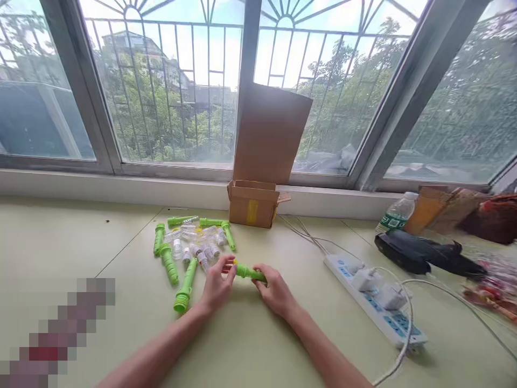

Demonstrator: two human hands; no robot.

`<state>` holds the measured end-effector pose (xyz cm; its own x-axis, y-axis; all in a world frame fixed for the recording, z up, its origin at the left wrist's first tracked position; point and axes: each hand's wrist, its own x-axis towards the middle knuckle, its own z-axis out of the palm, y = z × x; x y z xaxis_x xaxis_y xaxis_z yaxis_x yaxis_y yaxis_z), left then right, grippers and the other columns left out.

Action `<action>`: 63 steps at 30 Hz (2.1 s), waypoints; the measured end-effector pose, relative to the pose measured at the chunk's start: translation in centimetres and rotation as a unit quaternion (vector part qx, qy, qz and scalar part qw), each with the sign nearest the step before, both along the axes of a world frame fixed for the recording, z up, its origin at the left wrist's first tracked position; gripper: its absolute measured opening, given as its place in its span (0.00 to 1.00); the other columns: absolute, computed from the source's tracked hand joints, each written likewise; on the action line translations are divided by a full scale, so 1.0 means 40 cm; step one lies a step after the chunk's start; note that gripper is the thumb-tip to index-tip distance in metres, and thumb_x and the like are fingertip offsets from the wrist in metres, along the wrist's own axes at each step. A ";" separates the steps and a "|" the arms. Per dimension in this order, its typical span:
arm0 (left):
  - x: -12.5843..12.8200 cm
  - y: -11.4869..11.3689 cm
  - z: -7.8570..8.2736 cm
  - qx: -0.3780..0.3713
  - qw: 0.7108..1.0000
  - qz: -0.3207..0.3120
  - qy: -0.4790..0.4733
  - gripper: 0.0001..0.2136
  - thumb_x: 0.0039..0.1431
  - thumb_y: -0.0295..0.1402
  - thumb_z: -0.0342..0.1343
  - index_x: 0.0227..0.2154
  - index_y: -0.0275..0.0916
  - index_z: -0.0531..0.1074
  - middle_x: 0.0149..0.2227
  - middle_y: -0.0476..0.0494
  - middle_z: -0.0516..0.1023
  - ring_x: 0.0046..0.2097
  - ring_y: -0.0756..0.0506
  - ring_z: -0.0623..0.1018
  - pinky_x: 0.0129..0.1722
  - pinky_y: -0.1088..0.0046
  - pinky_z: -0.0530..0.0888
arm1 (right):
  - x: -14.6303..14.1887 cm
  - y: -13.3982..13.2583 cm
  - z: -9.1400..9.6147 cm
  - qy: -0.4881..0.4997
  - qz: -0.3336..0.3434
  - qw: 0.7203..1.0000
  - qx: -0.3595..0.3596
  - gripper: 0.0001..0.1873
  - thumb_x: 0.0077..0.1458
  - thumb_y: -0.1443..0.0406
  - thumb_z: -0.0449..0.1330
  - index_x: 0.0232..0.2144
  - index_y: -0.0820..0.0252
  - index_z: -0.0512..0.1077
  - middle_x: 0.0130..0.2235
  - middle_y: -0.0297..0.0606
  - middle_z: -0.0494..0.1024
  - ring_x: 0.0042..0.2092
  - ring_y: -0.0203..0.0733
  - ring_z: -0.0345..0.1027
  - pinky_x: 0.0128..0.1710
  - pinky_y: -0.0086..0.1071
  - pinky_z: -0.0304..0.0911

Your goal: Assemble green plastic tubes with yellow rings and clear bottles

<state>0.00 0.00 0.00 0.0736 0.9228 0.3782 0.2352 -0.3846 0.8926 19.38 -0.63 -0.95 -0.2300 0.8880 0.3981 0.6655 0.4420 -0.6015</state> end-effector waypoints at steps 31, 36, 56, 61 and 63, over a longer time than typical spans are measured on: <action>-0.004 0.008 -0.025 0.128 0.988 -0.023 0.087 0.15 0.61 0.33 0.52 0.50 0.41 0.70 0.46 0.41 0.76 0.45 0.45 0.76 0.43 0.65 0.75 | 0.003 -0.003 0.005 -0.015 0.005 1.000 -0.003 0.09 0.55 0.66 0.54 0.40 0.56 0.68 0.39 0.39 0.76 0.40 0.45 0.68 0.41 0.36 0.63; -0.007 0.008 -0.019 0.137 0.986 -0.039 0.083 0.15 0.61 0.33 0.52 0.50 0.42 0.71 0.46 0.41 0.76 0.46 0.44 0.76 0.45 0.64 0.75 | 0.003 -0.005 0.002 -0.014 0.003 1.000 -0.005 0.10 0.55 0.66 0.54 0.42 0.56 0.68 0.39 0.39 0.76 0.40 0.45 0.68 0.41 0.36 0.62; -0.001 0.000 -0.009 0.155 0.984 -0.038 0.084 0.14 0.62 0.32 0.51 0.49 0.43 0.73 0.47 0.40 0.76 0.48 0.43 0.76 0.48 0.62 0.74 | 0.003 -0.005 0.001 -0.022 0.000 1.000 -0.010 0.13 0.55 0.68 0.54 0.44 0.57 0.68 0.42 0.40 0.77 0.43 0.45 0.69 0.44 0.38 0.63; -0.003 0.000 -0.009 0.148 0.984 -0.037 0.090 0.13 0.62 0.32 0.51 0.48 0.42 0.73 0.47 0.40 0.76 0.47 0.43 0.76 0.48 0.62 0.74 | 0.002 -0.007 0.004 -0.028 0.002 1.000 -0.003 0.13 0.55 0.68 0.53 0.43 0.58 0.68 0.42 0.40 0.77 0.43 0.45 0.69 0.44 0.37 0.62; -0.003 0.000 -0.009 0.148 0.984 -0.038 0.093 0.13 0.62 0.32 0.51 0.48 0.42 0.73 0.47 0.40 0.76 0.47 0.43 0.76 0.48 0.62 0.74 | 0.001 -0.008 0.005 -0.030 0.000 1.000 -0.001 0.12 0.55 0.68 0.53 0.43 0.58 0.68 0.42 0.40 0.77 0.43 0.45 0.69 0.43 0.37 0.63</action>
<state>-0.14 0.00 -0.35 0.2307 0.7640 0.6026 0.3443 -0.6433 0.6838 19.42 -0.97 -0.74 -0.2535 0.8890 0.3814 0.6996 0.4408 -0.5623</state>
